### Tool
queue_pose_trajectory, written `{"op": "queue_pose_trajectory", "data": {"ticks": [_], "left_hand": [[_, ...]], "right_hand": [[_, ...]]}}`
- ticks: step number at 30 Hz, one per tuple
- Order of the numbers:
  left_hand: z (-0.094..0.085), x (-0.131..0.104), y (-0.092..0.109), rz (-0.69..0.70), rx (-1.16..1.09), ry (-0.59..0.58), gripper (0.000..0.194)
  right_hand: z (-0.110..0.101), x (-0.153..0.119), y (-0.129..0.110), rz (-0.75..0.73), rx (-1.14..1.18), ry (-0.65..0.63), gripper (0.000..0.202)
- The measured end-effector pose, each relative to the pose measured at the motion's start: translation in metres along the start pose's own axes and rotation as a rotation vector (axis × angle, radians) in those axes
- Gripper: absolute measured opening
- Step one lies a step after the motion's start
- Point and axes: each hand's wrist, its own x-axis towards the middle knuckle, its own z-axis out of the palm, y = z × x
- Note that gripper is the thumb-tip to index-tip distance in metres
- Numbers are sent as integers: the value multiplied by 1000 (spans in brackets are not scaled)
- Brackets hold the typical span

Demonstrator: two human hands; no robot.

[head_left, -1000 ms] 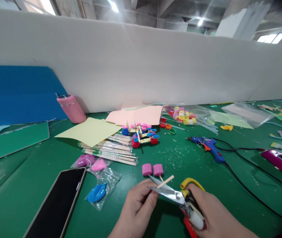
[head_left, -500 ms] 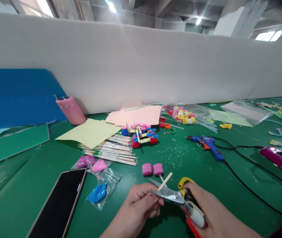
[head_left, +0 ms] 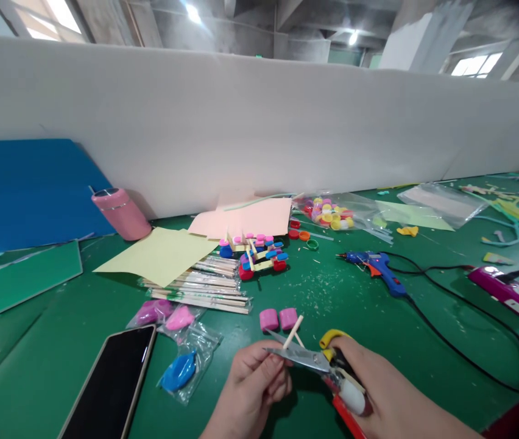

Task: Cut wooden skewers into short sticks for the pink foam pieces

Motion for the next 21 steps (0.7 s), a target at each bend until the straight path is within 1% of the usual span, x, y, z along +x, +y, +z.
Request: {"op": "queue_pose_trajectory", "data": {"ticks": [4, 9, 11, 15, 17, 19, 21], "left_hand": [[1, -1, 0, -51, -103, -87, 16], [1, -1, 0, -94, -142, -103, 17], [0, 0, -1, -76, -91, -72, 19], [-5, 1, -4, 53, 192, 58, 25], [-6, 1, -4, 86, 271, 78, 28], [-6, 0, -3, 75, 212, 54, 26], [-5, -1, -2, 29, 72, -3, 23]], "right_hand": [[-1, -1, -2, -10, 28, -12, 18], [0, -2, -5, 55, 42, -105, 17], [1, -2, -5, 76, 26, -117, 18], [3, 1, -3, 108, -19, -94, 19], [3, 2, -3, 101, -5, -76, 20], [1, 2, -4, 75, 31, -62, 21], [-1, 0, -7, 50, 55, -56, 22]]}}
